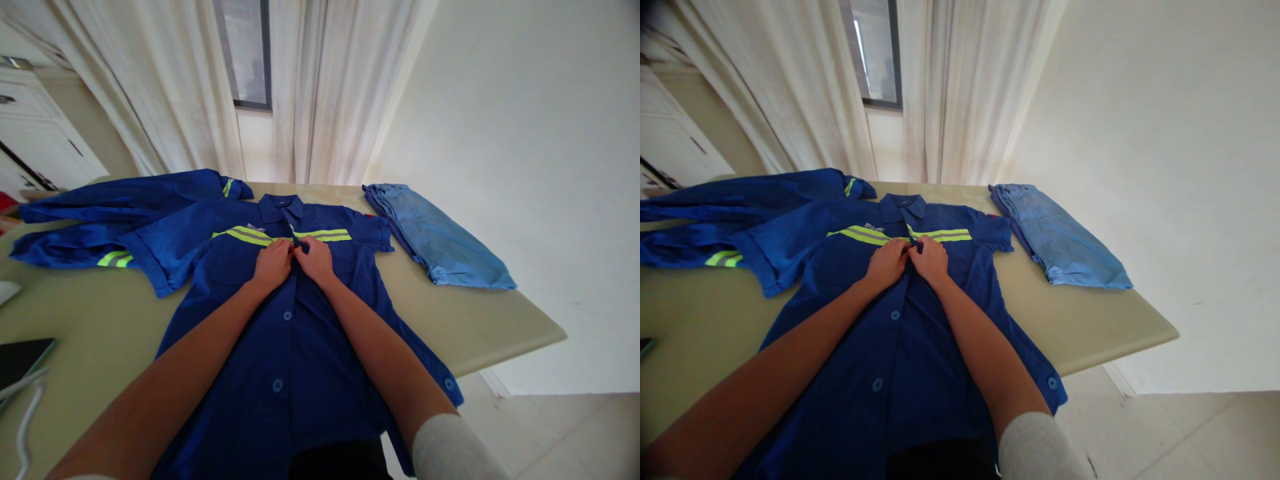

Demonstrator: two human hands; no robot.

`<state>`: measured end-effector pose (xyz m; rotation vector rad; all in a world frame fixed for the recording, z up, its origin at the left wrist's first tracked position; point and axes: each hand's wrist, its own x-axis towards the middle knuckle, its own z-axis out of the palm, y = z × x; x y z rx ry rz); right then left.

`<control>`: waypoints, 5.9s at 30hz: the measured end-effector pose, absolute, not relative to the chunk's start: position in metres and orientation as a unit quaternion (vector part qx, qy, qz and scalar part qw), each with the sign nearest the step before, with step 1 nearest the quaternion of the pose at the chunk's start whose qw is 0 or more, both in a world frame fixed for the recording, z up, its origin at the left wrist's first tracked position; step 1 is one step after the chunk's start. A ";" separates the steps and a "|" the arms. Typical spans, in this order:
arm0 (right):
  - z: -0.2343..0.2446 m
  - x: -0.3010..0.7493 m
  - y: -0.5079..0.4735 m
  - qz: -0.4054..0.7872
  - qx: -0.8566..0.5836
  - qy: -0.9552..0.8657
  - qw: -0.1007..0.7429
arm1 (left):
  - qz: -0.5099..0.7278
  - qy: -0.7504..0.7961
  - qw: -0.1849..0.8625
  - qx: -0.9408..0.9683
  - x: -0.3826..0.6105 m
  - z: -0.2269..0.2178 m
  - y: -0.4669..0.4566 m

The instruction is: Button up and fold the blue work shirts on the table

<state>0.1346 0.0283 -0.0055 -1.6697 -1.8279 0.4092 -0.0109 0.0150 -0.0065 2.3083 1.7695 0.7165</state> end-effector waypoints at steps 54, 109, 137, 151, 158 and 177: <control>-0.005 0.164 0.046 0.425 -0.529 -0.614 0.404 | 0.341 0.530 0.083 0.772 -0.014 -0.011 0.017; -0.001 0.158 0.034 0.130 -0.559 -0.769 0.280 | 0.321 0.547 0.104 0.766 -0.018 -0.008 0.025; -0.009 0.157 0.043 0.287 -0.527 -0.715 0.358 | 0.392 0.543 0.178 0.721 -0.017 -0.016 0.027; 0.001 0.147 0.021 0.067 -0.590 -0.763 0.256 | 0.423 0.583 0.280 0.635 -0.011 -0.012 0.032; 0.000 0.146 0.021 0.078 -0.586 -0.764 0.261 | 0.432 0.587 0.302 0.614 -0.013 -0.020 0.039; 0.000 0.148 0.021 0.095 -0.580 -0.761 0.276 | 0.439 0.584 0.313 0.607 -0.012 -0.018 0.040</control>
